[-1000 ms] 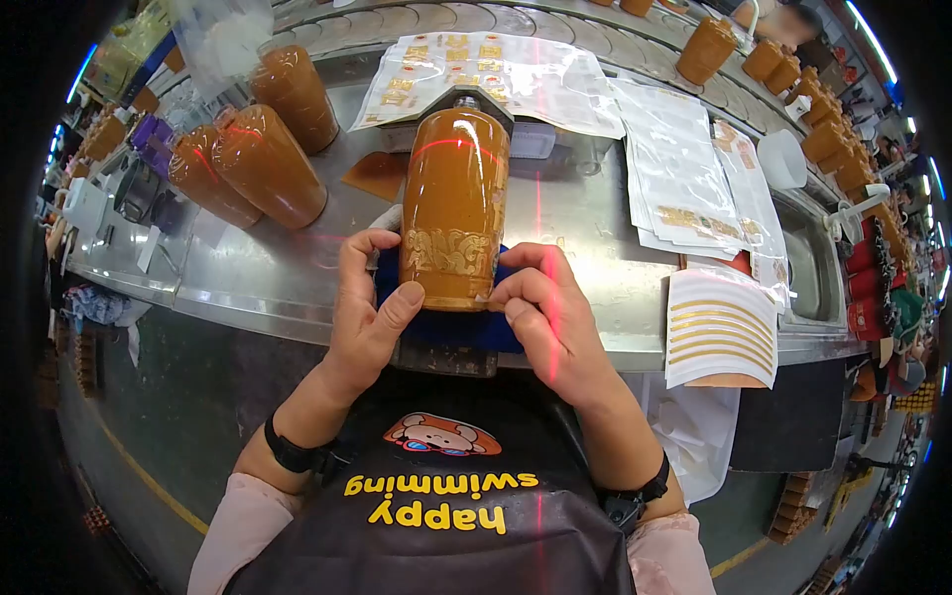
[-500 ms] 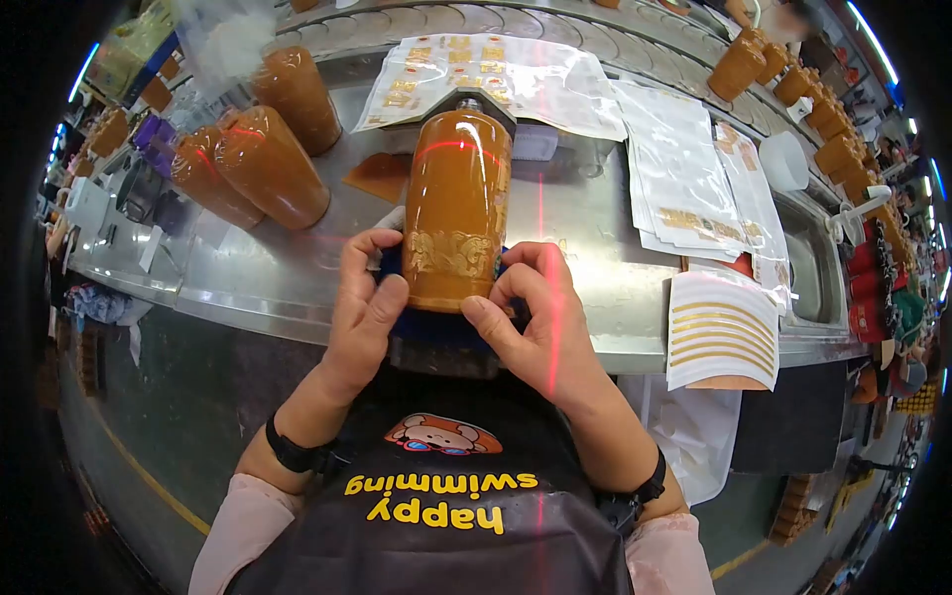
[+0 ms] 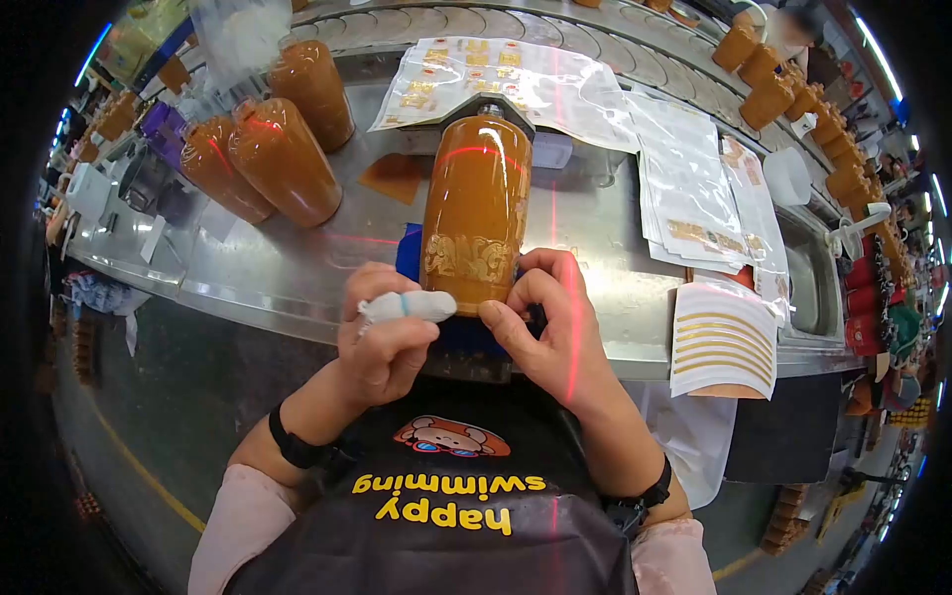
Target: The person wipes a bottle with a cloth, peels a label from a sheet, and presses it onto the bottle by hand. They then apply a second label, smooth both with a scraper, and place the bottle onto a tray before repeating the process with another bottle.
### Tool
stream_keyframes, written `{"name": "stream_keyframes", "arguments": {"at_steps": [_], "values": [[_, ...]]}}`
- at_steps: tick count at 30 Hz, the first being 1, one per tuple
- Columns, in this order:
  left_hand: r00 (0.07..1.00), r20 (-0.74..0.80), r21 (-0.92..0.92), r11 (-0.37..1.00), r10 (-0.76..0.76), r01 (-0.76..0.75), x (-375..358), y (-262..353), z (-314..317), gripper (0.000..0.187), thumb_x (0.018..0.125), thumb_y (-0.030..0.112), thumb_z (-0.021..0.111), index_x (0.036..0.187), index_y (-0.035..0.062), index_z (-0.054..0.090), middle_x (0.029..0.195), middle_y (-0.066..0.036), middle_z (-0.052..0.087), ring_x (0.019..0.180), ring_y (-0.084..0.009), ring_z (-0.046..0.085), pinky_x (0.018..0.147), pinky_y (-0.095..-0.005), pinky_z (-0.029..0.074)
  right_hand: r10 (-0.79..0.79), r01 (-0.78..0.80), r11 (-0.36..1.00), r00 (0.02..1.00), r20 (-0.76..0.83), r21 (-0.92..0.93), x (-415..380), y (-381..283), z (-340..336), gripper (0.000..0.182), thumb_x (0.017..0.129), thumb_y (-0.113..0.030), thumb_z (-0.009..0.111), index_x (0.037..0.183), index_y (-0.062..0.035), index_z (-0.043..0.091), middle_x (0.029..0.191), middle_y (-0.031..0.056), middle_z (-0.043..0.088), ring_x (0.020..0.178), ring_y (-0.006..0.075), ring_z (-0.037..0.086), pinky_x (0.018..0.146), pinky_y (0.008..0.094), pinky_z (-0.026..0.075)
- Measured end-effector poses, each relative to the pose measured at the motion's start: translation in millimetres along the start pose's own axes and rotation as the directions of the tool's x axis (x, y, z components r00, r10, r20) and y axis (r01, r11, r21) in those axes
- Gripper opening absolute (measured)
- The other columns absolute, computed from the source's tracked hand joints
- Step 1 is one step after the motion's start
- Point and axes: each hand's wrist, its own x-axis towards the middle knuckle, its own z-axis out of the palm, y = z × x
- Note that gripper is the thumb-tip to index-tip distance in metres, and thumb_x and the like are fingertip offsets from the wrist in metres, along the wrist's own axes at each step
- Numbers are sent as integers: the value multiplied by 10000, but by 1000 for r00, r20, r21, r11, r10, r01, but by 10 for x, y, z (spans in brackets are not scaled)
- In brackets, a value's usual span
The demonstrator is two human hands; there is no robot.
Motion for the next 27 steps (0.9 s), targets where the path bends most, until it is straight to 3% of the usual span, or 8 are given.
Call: {"name": "stream_keyframes", "arguments": {"at_steps": [4, 8, 11, 17, 22, 27], "values": [[998, -12, 26, 998, 60, -60, -118, -90, 3, 260, 747, 72, 738, 979, 147, 645, 1035, -115, 567, 933, -286, 561, 828, -415, 462, 10, -10, 1000, 1000, -5, -2, -7, -25, 11, 284, 826, -201, 753, 770, -21, 541, 1043, 152, 490, 974, 263, 508, 818, 346, 444], [994, -88, 7, 998, -63, 64, -263, -120, 3, 296, 704, 56, 751, 964, 161, 654, 1037, -113, 575, 945, -278, 560, 827, -418, 463, -19, 19, 999, 1000, 7, -32, 1, 16, -4, 280, 828, -203, 753, 778, -21, 546, 1067, 154, 487, 978, 266, 512, 824, 346, 453], [996, -18, 114, 990, 84, -81, -138, -53, -39, 282, 725, 87, 739, 970, 193, 649, 1052, -83, 584, 1004, -253, 529, 848, -410, 445, 68, -77, 993, 993, 96, 91, 8, -20, -84, 265, 824, -201, 755, 789, -28, 557, 1097, 149, 480, 1038, 273, 500, 877, 356, 440], [941, 172, 116, 943, 291, -312, 109, -137, -29, 230, 729, 165, 691, 940, 232, 629, 1053, 31, 600, 1040, -200, 471, 874, -389, 413, -40, 13, 996, 945, 324, 86, 69, 12, -437, 211, 822, -178, 751, 819, -59, 577, 1176, 137, 471, 1165, 283, 444, 984, 384, 381], [922, 232, 123, 930, 312, -346, 166, -142, -34, 241, 709, 172, 681, 931, 235, 614, 1053, 45, 603, 1020, -203, 469, 867, -388, 418, -36, 18, 999, 907, 420, 48, 65, 137, -744, 196, 852, -192, 724, 841, -46, 593, 1177, 144, 484, 1104, 281, 479, 968, 358, 393], [896, 284, 137, 910, 341, -390, 224, -133, -32, 231, 700, 179, 673, 915, 235, 612, 1086, 38, 612, 1017, -202, 464, 867, -379, 418, -44, 19, 998, 911, 409, 64, 3, 258, -803, 250, 911, -258, 668, 859, -21, 609, 1133, 144, 501, 1047, 257, 488, 916, 344, 412]]}}
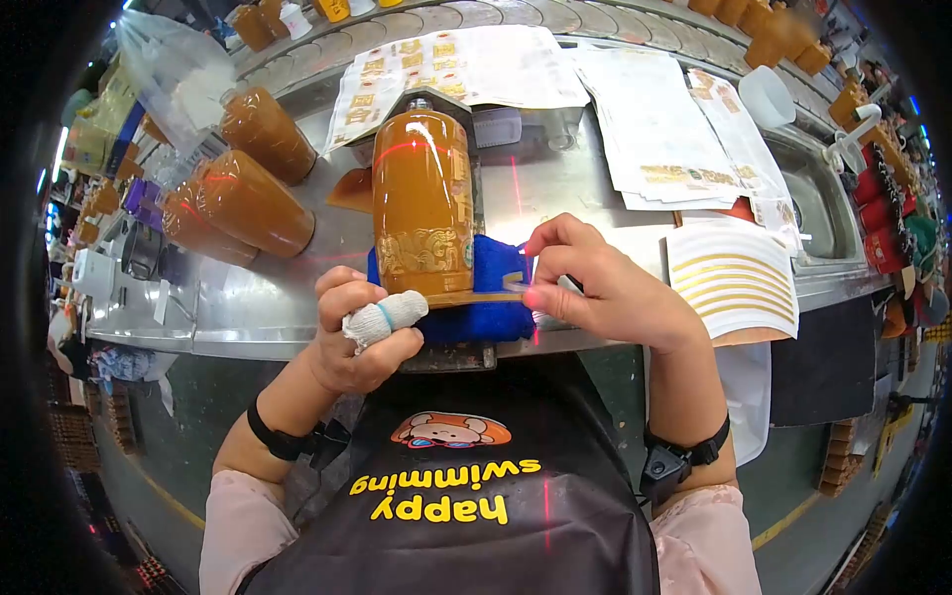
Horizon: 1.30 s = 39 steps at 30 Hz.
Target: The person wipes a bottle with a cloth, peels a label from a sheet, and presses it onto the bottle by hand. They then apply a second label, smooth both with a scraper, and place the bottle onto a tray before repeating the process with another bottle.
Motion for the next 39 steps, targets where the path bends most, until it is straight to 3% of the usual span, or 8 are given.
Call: {"name": "stream_keyframes", "arguments": {"at_steps": [5, 14, 19, 22, 27, 31, 34, 39], "values": [[987, 121, 33, 993, 106, -111, 170, -41, -49, 210, 691, 191, 666, 891, 240, 623, 1056, 42, 625, 1023, -198, 462, 880, -371, 410, 81, -83, 984, 997, 20, 156, 7, 10, 26, 335, 977, -303, 576, 801, -18, 562, 1116, 120, 463, 1010, 193, 433, 858, 303, 391], [971, 173, 69, 981, 166, -180, 315, -3, 141, 106, 753, 223, 632, 858, 226, 624, 1023, 54, 642, 1100, -192, 497, 1030, -395, 362, 6, -5, 979, 1000, -6, 203, -7, 137, 115, 330, 902, -322, 690, 808, -38, 550, 1076, 102, 482, 971, 199, 468, 852, 290, 406], [975, 1, -181, 959, -221, 218, 83, -18, 220, 335, 788, 135, 757, 1030, 169, 529, 1124, -88, 624, 1169, -313, 502, 1119, -569, 287, -51, 53, 982, 999, -14, 181, 9, 78, 99, 294, 888, -281, 701, 820, -34, 557, 1071, 99, 488, 960, 191, 470, 833, 298, 409], [953, -130, -115, 959, -274, 260, -57, 29, 222, 345, 806, 167, 764, 1035, 165, 506, 1121, -99, 607, 1144, -331, 500, 1099, -569, 308, -12, 9, 976, 1000, 12, 218, -14, 3, 12, 297, 890, -280, 699, 782, -58, 534, 1072, 92, 469, 1005, 175, 436, 846, 292, 380], [995, -104, 52, 999, -3, 8, -103, -25, 118, 306, 653, 162, 717, 926, 249, 611, 1106, -31, 594, 1007, -229, 438, 801, -375, 400, 22, -22, 970, 1000, 3, 244, -82, 29, -35, 308, 906, -283, 677, 753, -66, 522, 1075, 84, 455, 992, 144, 423, 820, 265, 369], [990, 64, 87, 988, 122, -128, 55, -50, 7, 238, 627, 189, 709, 847, 250, 639, 1159, 46, 625, 1002, -199, 433, 787, -340, 393, 74, -65, 949, 997, -16, 310, -132, 74, 3, 323, 916, -298, 664, 748, -62, 521, 1079, 76, 453, 956, 124, 419, 800, 245, 368], [955, 184, 92, 963, 232, -252, 185, -72, -37, 279, 605, 159, 698, 863, 251, 642, 1123, -12, 543, 981, -218, 417, 735, -338, 371, 65, -57, 950, 998, -16, 309, -127, 92, 7, 325, 916, -300, 662, 749, -60, 520, 1077, 74, 455, 954, 123, 419, 800, 243, 367], [947, 209, 113, 956, 242, -269, 250, -43, 73, 232, 619, 156, 697, 834, 225, 647, 1146, 18, 602, 1006, -218, 436, 782, -356, 387, 49, -39, 958, 998, -28, 284, -113, 109, 26, 315, 915, -288, 661, 751, -58, 522, 1069, 76, 465, 976, 136, 426, 813, 251, 366]]}}
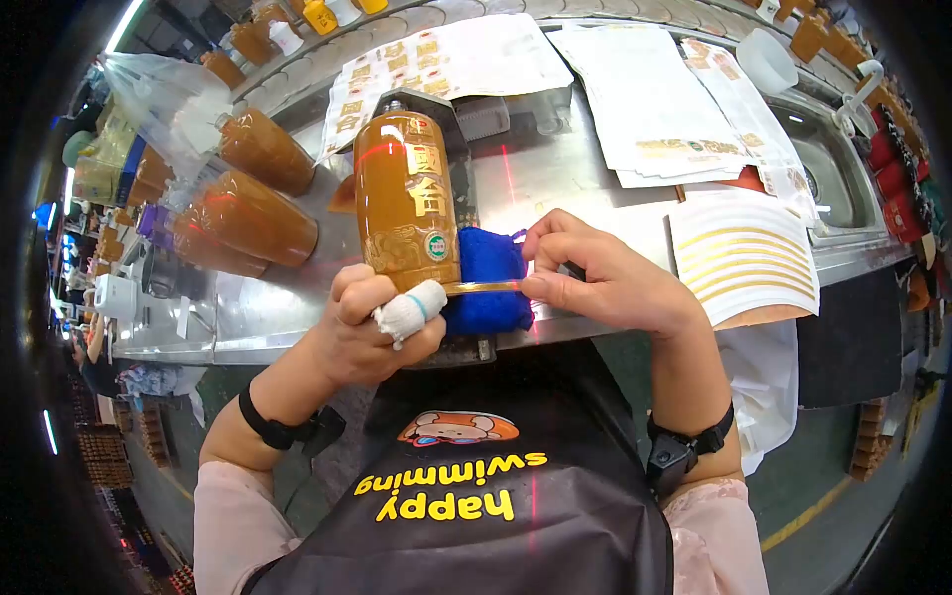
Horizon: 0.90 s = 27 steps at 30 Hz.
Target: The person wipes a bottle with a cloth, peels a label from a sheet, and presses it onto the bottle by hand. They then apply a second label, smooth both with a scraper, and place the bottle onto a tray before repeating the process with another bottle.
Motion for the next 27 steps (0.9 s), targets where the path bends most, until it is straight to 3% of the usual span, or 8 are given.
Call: {"name": "stream_keyframes", "arguments": {"at_steps": [4, 8, 11, 14, 17, 20, 23, 27], "values": [[998, -26, -114, 992, -59, 55, -67, -39, 10, 243, 637, 139, 711, 863, 200, 646, 1103, -10, 624, 982, -231, 460, 773, -373, 393, -3, 3, 1000, 1000, 2, 2, 21, 13, 24, 306, 912, -275, 667, 752, -55, 529, 1071, 72, 475, 992, 146, 431, 828, 264, 371], [963, -42, -158, 954, -265, 256, -294, 98, 55, 234, 611, 106, 712, 822, 173, 638, 1054, -66, 614, 924, -246, 468, 723, -389, 390, -23, 23, 1000, 1000, -3, 0, 38, 60, 25, 305, 907, -268, 677, 750, -49, 533, 1074, 64, 481, 990, 143, 434, 831, 267, 375], [972, -79, -149, 966, -223, 209, -238, 87, 37, 237, 592, 107, 718, 806, 174, 642, 1069, -40, 606, 928, -245, 462, 718, -390, 392, -10, 10, 1000, 1000, 2, 8, 39, 101, 12, 308, 905, -272, 680, 751, -47, 535, 1071, 64, 477, 991, 141, 436, 833, 264, 375], [979, -6, -100, 974, -204, 203, -242, 56, 26, 252, 588, 129, 725, 823, 192, 657, 1102, -11, 601, 947, -238, 450, 725, -387, 401, 24, -24, 999, 1000, 0, 39, 15, 64, -12, 312, 903, -278, 683, 754, -45, 539, 1067, 62, 475, 994, 144, 438, 833, 265, 377], [1000, 12, -57, 998, -23, 23, -37, -29, -48, 260, 585, 169, 724, 836, 209, 671, 1140, 16, 600, 977, -231, 438, 739, -376, 409, 15, -14, 999, 1000, -13, 49, 14, 118, 1, 311, 902, -282, 685, 760, -44, 544, 1064, 59, 474, 994, 145, 439, 830, 266, 380], [993, 112, -47, 999, 24, -19, 80, -24, -37, 294, 567, 150, 731, 846, 223, 677, 1160, 10, 601, 979, -228, 437, 738, -374, 416, 6, -6, 1000, 1000, -2, 28, 31, 154, 8, 311, 905, -285, 683, 768, -40, 549, 1064, 59, 476, 997, 146, 440, 833, 267, 382], [993, 110, -63, 998, 37, -31, 105, -20, -32, 311, 548, 134, 735, 844, 208, 670, 1147, -6, 608, 949, -229, 456, 744, -367, 412, 15, -15, 1000, 1000, 17, 9, 57, 160, 3, 308, 909, -285, 678, 777, -35, 555, 1063, 60, 482, 1010, 150, 444, 851, 274, 378], [991, -9, -137, 982, -136, 133, -164, 34, -19, 317, 537, 116, 727, 841, 178, 659, 1097, -32, 616, 920, -245, 473, 725, -366, 402, 42, -42, 999, 999, 12, 22, 97, 132, 22, 318, 904, -295, 686, 776, -33, 558, 1064, 61, 491, 1026, 155, 451, 871, 282, 372]]}}
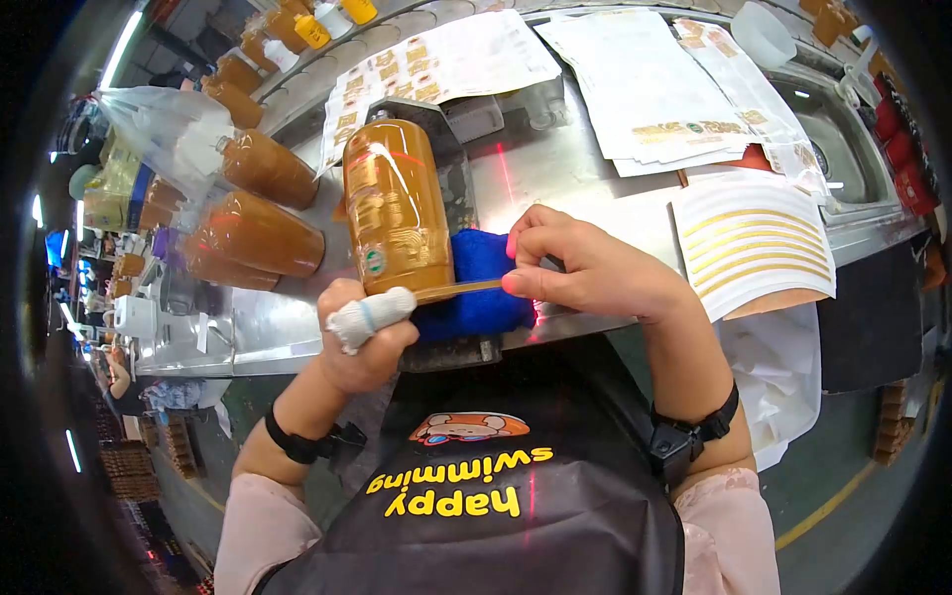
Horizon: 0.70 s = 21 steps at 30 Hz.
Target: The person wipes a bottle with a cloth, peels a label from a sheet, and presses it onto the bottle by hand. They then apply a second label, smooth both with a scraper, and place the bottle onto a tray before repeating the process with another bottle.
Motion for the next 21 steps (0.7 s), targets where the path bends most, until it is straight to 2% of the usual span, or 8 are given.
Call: {"name": "stream_keyframes", "arguments": {"at_steps": [2, 3, 6, 12, 16, 19, 21], "values": [[993, -7, -23, 992, -121, 121, -87, 61, 6, 302, 535, 109, 721, 824, 163, 654, 1068, -38, 616, 914, -253, 476, 710, -370, 395, 10, -10, 1000, 1000, 6, 16, 24, 10, 4, 324, 901, -302, 691, 775, -33, 560, 1062, 61, 495, 1030, 156, 453, 877, 284, 370], [991, 4, 24, 991, -133, 132, -93, 83, -8, 293, 538, 90, 712, 817, 159, 654, 1056, -39, 608, 904, -261, 472, 688, -385, 388, 11, -11, 1000, 1000, 7, 9, 29, 21, 6, 328, 901, -305, 691, 773, -33, 560, 1059, 60, 495, 1028, 156, 454, 875, 283, 371], [995, -34, -24, 995, -98, 97, -37, 63, -23, 306, 549, 101, 710, 844, 165, 660, 1082, -44, 597, 918, -256, 464, 694, -393, 381, 8, -8, 1000, 1000, 13, -4, 36, 66, -11, 339, 901, -313, 693, 769, -31, 559, 1051, 60, 495, 1023, 155, 454, 868, 280, 374], [984, 134, 42, 992, 116, -122, 236, -31, -110, 299, 558, 137, 723, 851, 171, 676, 1181, -16, 586, 990, -231, 454, 739, -383, 421, 7, -7, 1000, 1000, 2, -1, 8, 61, 11, 350, 904, -319, 688, 760, -32, 551, 1043, 62, 494, 1000, 149, 452, 854, 272, 379], [993, 89, 13, 997, 77, -79, 198, -8, -25, 268, 573, 139, 717, 834, 176, 672, 1126, -15, 620, 945, -244, 485, 752, -393, 425, -17, 17, 1000, 1000, -1, -22, 20, 67, 22, 351, 906, -322, 685, 760, -33, 548, 1042, 60, 488, 984, 146, 450, 853, 271, 378], [992, -2, -17, 992, -123, 123, 19, 61, -48, 228, 581, 109, 707, 795, 169, 656, 1065, -27, 625, 920, -268, 493, 739, -404, 405, -5, 5, 1000, 1000, -6, -24, 30, 30, 25, 353, 906, -324, 683, 759, -34, 546, 1043, 59, 486, 977, 148, 448, 850, 269, 376], [988, 1, 13, 988, -153, 153, -57, 100, -22, 213, 578, 92, 704, 767, 167, 641, 1030, -40, 618, 919, -274, 485, 736, -405, 391, 2, -2, 1000, 1000, -1, -28, 35, 26, 28, 357, 908, -327, 680, 757, -33, 543, 1042, 58, 485, 974, 149, 448, 847, 268, 374]]}}
